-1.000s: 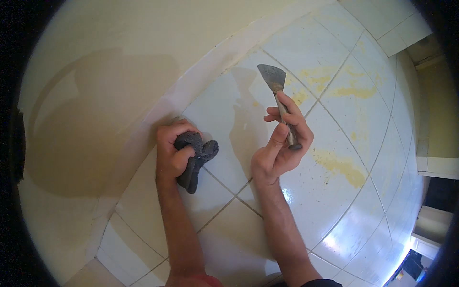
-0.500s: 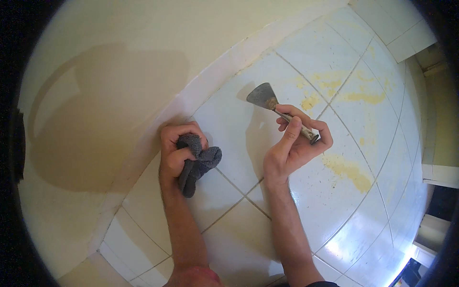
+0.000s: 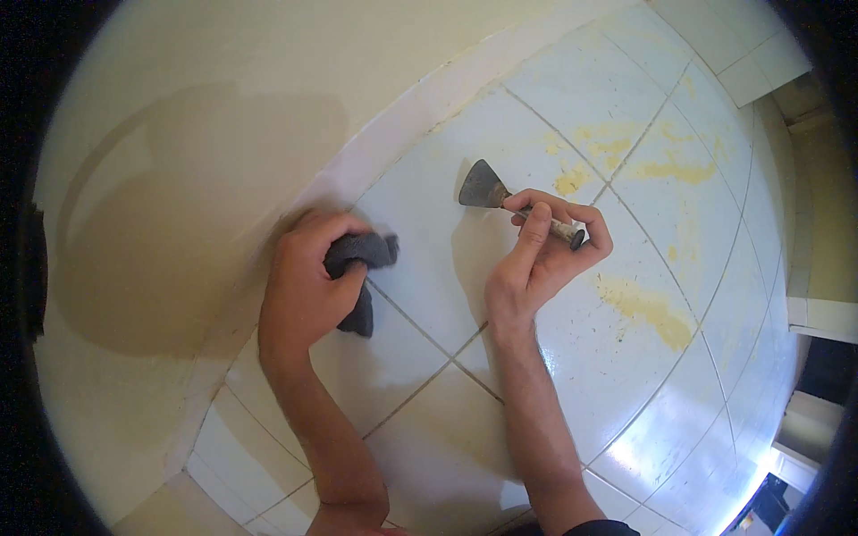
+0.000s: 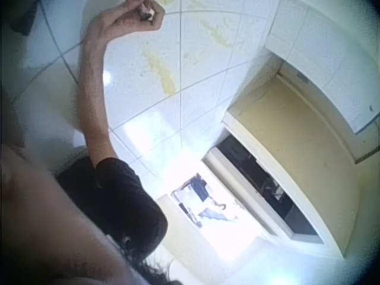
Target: The person scrapes debris from the seams between floor tiles using a putty knife and wipes the area with a cloth.
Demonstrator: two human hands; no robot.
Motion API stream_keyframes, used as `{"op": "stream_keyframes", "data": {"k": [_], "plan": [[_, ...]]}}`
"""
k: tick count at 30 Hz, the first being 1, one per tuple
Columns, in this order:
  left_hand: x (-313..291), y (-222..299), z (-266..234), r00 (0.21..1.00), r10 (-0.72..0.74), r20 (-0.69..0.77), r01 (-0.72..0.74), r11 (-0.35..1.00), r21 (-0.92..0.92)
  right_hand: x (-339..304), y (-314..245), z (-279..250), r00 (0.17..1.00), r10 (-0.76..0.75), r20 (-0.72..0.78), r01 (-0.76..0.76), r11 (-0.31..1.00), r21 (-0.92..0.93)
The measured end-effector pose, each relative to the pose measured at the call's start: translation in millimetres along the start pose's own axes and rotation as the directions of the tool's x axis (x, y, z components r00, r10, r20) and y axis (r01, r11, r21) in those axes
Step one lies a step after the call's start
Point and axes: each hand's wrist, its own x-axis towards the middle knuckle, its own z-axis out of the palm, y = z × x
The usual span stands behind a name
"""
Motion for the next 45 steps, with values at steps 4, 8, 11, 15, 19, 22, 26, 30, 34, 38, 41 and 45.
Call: {"op": "stream_keyframes", "data": {"k": [4, 8, 11, 15, 19, 22, 26, 30, 34, 38, 41, 45], "plan": [[-1.1, 26.7, 32.8, 0.969, -0.146, -0.201, 0.208, 0.920, 0.333, 4.2, 3.2, -7.0, 0.998, -0.055, -0.021, 0.056, 0.998, 0.031], [18.5, 13.9, 70.9, 0.939, -0.210, -0.272, 0.289, 0.911, 0.295, 2.8, 0.4, -5.9, 0.994, -0.081, -0.078, 0.089, 0.991, 0.096], [30.9, 3.7, 94.0, 0.942, -0.003, -0.336, 0.088, 0.967, 0.238, 9.5, -0.9, -8.6, 0.993, -0.049, -0.112, 0.057, 0.996, 0.075], [60.8, -3.3, 108.8, 0.933, 0.102, -0.344, -0.031, 0.978, 0.206, 20.1, 1.8, -15.5, 0.984, -0.054, -0.173, 0.068, 0.995, 0.076], [85.9, 3.4, 121.1, 0.917, 0.179, -0.357, -0.095, 0.966, 0.241, 23.1, 1.3, -15.9, 0.982, -0.038, -0.184, 0.052, 0.996, 0.070], [93.8, 4.6, 116.2, 0.937, 0.177, -0.300, -0.110, 0.968, 0.226, 21.1, 0.8, -16.7, 0.978, -0.056, -0.201, 0.076, 0.993, 0.091], [77.6, 6.7, 101.7, 0.946, 0.325, 0.016, -0.317, 0.930, -0.185, 28.2, 6.4, -23.2, 0.929, -0.195, -0.315, 0.233, 0.968, 0.088], [42.4, 14.8, 75.0, 0.943, 0.282, 0.176, -0.194, 0.897, -0.396, 30.5, 7.8, -20.5, 0.906, -0.235, -0.351, 0.274, 0.960, 0.065], [29.1, 34.1, 52.9, 0.986, 0.132, 0.103, -0.104, 0.965, -0.242, 34.2, 7.3, -27.6, 0.909, -0.217, -0.355, 0.244, 0.969, 0.033], [34.7, 19.0, 77.8, 0.979, -0.062, -0.194, 0.117, 0.950, 0.288, 28.2, 5.4, -20.3, 0.920, -0.198, -0.338, 0.231, 0.971, 0.058], [62.6, 10.5, 117.0, 0.949, 0.036, -0.313, 0.078, 0.936, 0.344, 28.5, 6.0, -21.3, 0.926, -0.189, -0.327, 0.220, 0.974, 0.058], [97.5, 13.0, 132.4, 0.958, 0.161, -0.236, -0.090, 0.955, 0.284, 26.8, 3.5, -16.5, 0.927, -0.186, -0.326, 0.222, 0.972, 0.077]]}}
